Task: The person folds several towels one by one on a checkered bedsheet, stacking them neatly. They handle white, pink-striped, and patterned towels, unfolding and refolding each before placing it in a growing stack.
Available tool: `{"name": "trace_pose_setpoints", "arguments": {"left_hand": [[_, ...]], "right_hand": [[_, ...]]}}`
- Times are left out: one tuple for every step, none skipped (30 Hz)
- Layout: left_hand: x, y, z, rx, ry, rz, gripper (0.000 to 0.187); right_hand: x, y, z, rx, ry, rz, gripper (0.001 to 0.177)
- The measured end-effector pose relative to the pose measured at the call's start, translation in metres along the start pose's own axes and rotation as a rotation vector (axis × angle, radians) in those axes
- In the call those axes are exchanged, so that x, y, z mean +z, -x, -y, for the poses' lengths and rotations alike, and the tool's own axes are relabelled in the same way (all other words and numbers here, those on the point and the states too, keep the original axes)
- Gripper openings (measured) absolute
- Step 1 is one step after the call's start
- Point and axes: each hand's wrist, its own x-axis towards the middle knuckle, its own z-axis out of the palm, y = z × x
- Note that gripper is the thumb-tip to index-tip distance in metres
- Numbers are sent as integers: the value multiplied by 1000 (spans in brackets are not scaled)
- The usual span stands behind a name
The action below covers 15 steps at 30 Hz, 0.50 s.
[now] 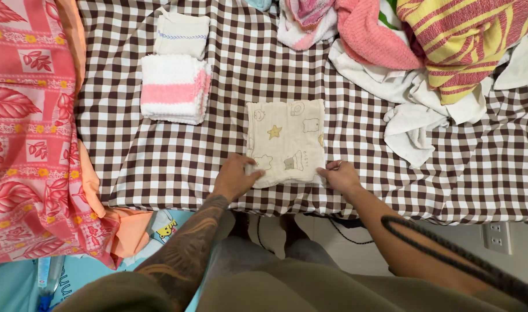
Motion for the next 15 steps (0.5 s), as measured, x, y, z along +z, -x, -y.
{"name": "trace_pose_setpoints", "arguments": {"left_hand": [[8,-1,3,21,-4,-158,51],[17,-4,6,-134,-14,-113,54],[27,-5,9,-292,-23,-68,57],[36,-5,14,-450,-32,-22,61],[44,-7,19,-459,-25,8,57],[49,-5,24,-467,-18,38,54],[54,-6,26,-473,-9,71,51],[56,-11,26,-492,162,75,48],[53,-17,24,-508,331,81,45],[47,-25,18,-522,501,87,42],[37,-35,10,-522,743,113,37],[23,-50,-2,-518,986,138,33],[5,-67,-18,-461,1008,113,29],[-15,-81,-34,-335,1028,67,35],[-31,-92,-53,-243,1080,6,37]], "right_hand": [[4,-5,-2,66,-60,16,30],[8,-9,-4,95,-106,39,29],[11,-11,-8,125,-151,64,30],[13,-10,-12,154,-196,89,31],[15,-9,-13,160,-228,95,29],[17,-6,-12,166,-261,102,27],[15,-4,-9,172,-292,105,25],[11,-2,-2,159,-342,96,24],[7,0,7,147,-393,87,23],[1,2,20,134,-445,78,22],[-4,2,35,140,-546,45,21],[-11,0,56,146,-647,11,21],[-19,-2,79,53,-710,26,23],[-29,-3,101,-41,-771,40,25],[-42,-3,122,-175,-764,87,26]]}}
